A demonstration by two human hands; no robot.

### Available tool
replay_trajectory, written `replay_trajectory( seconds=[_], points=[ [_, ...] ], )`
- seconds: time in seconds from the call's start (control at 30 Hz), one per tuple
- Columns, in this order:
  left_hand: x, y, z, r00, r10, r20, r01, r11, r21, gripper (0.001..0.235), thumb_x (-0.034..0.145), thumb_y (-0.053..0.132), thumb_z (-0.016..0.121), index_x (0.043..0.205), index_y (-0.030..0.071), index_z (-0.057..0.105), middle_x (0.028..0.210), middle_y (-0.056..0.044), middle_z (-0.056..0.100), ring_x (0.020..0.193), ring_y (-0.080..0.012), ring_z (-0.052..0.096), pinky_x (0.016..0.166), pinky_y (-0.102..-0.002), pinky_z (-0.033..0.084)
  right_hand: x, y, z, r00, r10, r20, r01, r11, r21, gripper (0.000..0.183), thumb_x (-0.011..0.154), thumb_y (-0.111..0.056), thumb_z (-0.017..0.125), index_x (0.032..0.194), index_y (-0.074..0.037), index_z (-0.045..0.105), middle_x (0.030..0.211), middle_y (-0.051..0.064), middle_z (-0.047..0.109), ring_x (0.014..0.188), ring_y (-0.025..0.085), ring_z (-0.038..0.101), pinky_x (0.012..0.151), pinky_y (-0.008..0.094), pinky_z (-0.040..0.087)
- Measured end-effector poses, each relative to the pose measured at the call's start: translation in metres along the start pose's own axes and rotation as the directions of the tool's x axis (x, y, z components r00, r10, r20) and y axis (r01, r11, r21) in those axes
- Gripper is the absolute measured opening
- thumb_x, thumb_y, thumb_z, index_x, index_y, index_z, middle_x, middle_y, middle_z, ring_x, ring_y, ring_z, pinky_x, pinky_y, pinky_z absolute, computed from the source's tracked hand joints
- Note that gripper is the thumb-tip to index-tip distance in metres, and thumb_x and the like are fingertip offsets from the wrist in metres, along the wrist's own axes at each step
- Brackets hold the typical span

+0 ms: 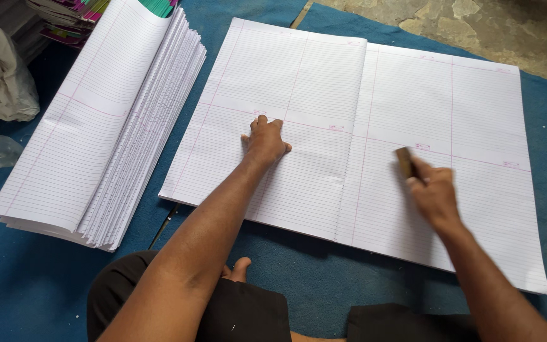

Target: The person sits on the floor and repeatedly folds a large sheet of lined paper in half. They use a small wooden tool to press and flatten the crease, then flip the paper to repeat the process on the other side.

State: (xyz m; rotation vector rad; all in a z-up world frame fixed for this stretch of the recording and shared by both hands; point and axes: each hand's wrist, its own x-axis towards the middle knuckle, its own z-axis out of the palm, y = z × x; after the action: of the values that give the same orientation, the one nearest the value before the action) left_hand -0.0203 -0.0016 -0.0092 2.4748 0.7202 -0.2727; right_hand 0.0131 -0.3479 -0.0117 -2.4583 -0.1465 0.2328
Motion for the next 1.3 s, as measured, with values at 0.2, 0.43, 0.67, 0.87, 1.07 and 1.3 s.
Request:
replay_trajectory(
  seconds=[0.2,0.43,0.67,0.87,1.07,1.3],
  points=[
    [-0.003,0.002,-0.003,1.000,-0.011,0.006,0.011,1.000,0.014,0.069,0.084,0.034,0.078,0.146,0.021,0.051,0.158,-0.008,0.035,0.152,-0.0233,0.021,0.125,-0.061,0.017,0.012,0.024,-0.021,0.951,0.264,-0.163,-0.284,0.953,-0.111,0.054,0.093,-0.014,0.061,0.147,-0.017,0.055,0.129,0.020,0.043,0.105,0.031,0.054,0.087,0.048,0.057],
    [0.001,-0.001,0.000,1.000,0.004,0.008,-0.004,1.000,0.019,0.071,0.085,0.034,0.078,0.147,0.020,0.049,0.158,-0.009,0.033,0.152,-0.0251,0.021,0.124,-0.064,0.017,0.026,0.024,-0.019,0.971,0.174,-0.164,-0.239,0.732,-0.638,0.039,0.091,-0.021,0.069,0.130,-0.022,0.074,0.115,0.012,0.064,0.111,0.029,0.056,0.104,0.054,0.045],
    [0.003,-0.004,0.004,0.999,0.028,-0.019,-0.027,0.998,0.050,0.071,0.085,0.037,0.078,0.147,0.019,0.049,0.157,-0.011,0.035,0.149,-0.0272,0.025,0.121,-0.064,0.021,0.064,-0.021,0.025,0.985,0.170,-0.011,-0.167,0.955,-0.245,0.039,0.096,-0.033,0.067,0.127,-0.010,0.069,0.111,0.011,0.071,0.103,0.027,0.067,0.088,0.046,0.055],
    [0.007,-0.012,0.007,0.999,0.042,-0.028,-0.040,0.997,0.072,0.074,0.083,0.040,0.080,0.147,0.017,0.050,0.154,-0.010,0.041,0.146,-0.0261,0.032,0.118,-0.058,0.032,0.063,-0.077,0.075,0.974,0.195,0.115,-0.221,0.925,0.308,0.045,0.093,-0.022,0.067,0.130,0.004,0.059,0.093,0.016,0.071,0.082,0.021,0.073,0.067,0.031,0.064],
    [0.017,-0.028,0.013,0.993,0.102,-0.055,-0.100,0.994,0.044,0.085,0.078,0.031,0.079,0.151,0.013,0.041,0.154,-0.010,0.039,0.144,-0.0262,0.031,0.112,-0.056,0.031,0.061,-0.107,0.086,0.946,0.257,0.197,-0.305,0.912,0.273,0.043,0.098,-0.032,0.063,0.122,0.003,0.055,0.086,0.015,0.064,0.073,0.022,0.065,0.061,0.034,0.057],
    [0.028,-0.049,0.004,0.989,0.136,-0.055,-0.139,0.989,-0.045,0.075,0.079,0.026,0.077,0.147,0.017,0.049,0.151,-0.010,0.045,0.141,-0.0277,0.038,0.113,-0.056,0.035,0.072,-0.102,0.091,0.972,0.174,0.156,-0.228,0.856,0.463,0.029,0.096,-0.027,0.067,0.088,0.000,0.068,0.076,0.009,0.064,0.066,0.017,0.056,0.057,0.031,0.049]
  ],
)
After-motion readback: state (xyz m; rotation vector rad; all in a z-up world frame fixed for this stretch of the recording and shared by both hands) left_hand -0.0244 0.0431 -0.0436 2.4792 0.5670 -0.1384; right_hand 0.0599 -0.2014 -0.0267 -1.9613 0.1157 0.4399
